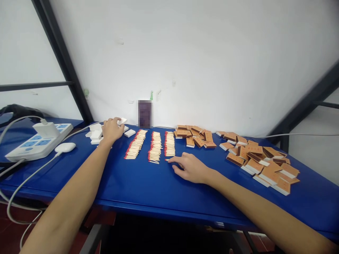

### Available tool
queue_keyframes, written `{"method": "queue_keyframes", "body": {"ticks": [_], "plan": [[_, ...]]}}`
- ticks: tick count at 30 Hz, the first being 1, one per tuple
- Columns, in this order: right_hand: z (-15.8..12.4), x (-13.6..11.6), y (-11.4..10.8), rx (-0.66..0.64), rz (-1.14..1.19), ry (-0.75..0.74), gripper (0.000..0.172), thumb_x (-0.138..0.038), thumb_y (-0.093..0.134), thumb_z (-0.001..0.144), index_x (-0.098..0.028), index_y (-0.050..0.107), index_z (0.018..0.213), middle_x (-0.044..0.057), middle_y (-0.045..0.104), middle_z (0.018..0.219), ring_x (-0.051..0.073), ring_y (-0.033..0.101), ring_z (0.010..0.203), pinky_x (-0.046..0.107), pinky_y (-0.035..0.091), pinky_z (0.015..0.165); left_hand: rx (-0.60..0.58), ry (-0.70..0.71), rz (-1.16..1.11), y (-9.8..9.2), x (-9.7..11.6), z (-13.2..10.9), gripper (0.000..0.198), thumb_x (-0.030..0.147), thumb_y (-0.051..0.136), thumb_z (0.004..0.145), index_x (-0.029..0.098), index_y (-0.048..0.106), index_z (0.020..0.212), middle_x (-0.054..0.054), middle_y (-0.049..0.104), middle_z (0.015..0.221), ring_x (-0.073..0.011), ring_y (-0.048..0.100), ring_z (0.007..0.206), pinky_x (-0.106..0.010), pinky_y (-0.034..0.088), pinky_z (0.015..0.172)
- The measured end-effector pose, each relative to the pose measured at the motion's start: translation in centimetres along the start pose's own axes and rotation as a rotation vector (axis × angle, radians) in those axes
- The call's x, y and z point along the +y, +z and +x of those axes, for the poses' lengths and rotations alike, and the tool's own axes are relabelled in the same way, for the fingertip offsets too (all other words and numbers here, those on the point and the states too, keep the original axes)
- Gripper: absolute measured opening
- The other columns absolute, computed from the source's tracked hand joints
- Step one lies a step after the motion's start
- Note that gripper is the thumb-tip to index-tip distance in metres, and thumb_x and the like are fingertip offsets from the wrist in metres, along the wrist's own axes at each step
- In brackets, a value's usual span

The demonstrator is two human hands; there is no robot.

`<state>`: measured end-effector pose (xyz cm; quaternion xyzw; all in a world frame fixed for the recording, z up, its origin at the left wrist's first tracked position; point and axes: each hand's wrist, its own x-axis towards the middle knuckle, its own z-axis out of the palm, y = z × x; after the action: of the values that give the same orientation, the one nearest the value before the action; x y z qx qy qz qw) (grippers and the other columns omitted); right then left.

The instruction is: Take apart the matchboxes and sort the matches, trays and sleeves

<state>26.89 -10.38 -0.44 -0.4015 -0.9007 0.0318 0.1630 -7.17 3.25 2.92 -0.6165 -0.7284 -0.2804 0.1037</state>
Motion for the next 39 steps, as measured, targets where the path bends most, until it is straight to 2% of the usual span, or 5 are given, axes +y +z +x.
{"method": "queue_keyframes", "body": {"ticks": [13,19,27,35,39], "plan": [[0.9,1.5,-0.8,0.109,-0.073,0.025,0.023,-0.024,0.05,0.091,-0.022,0.073,0.096,0.003,0.071,0.074,0.02,0.063,0.073,0.039,0.039,0.084,-0.049,-0.009,0.063,1.5,-0.2,-0.2,0.042,0.037,0.052,0.083,0.021,0.067,0.119,-0.018,0.062,0.124,-0.0422,0.042,0.122,-0.054,0.033,0.097],[-1.0,9.5,-4.6,0.254,-0.301,0.569,0.027,-0.029,0.047,0.09,-0.019,0.073,0.09,0.011,0.073,0.077,0.026,0.066,0.076,0.037,0.045,0.075,-0.061,-0.024,0.079,1.5,-0.2,0.0,0.043,0.038,0.051,0.083,0.02,0.067,0.119,-0.019,0.062,0.124,-0.043,0.043,0.12,-0.056,0.033,0.096],[-4.9,16.8,-6.2,-0.113,-0.368,1.017,0.057,-0.044,0.047,0.088,-0.017,0.057,0.137,0.024,0.063,0.13,0.043,0.06,0.116,0.058,0.046,0.089,-0.036,-0.029,0.052,1.2,-0.2,0.0,0.042,0.037,0.049,0.084,0.018,0.069,0.115,-0.021,0.062,0.123,-0.0431,0.044,0.122,-0.056,0.035,0.097],[-4.5,15.8,-6.1,0.073,-0.45,0.932,0.044,-0.039,0.043,0.092,-0.019,0.067,0.123,0.023,0.064,0.127,0.046,0.053,0.122,0.068,0.04,0.094,0.224,-0.066,-0.242,0.4,0.0,0.4,0.035,0.032,0.048,0.089,0.017,0.068,0.114,-0.018,0.059,0.118,-0.0365,0.055,0.113,-0.052,0.042,0.098],[-3.2,13.2,-6.6,0.352,-0.221,0.628,0.045,-0.041,0.047,0.093,-0.017,0.064,0.127,0.019,0.064,0.125,0.036,0.059,0.115,0.055,0.047,0.097,0.338,0.215,-0.448,-0.3,1.6,0.3,0.032,0.023,0.04,0.092,0.018,0.067,0.109,-0.011,0.064,0.109,-0.0237,0.061,0.098,-0.039,0.047,0.094]]}}
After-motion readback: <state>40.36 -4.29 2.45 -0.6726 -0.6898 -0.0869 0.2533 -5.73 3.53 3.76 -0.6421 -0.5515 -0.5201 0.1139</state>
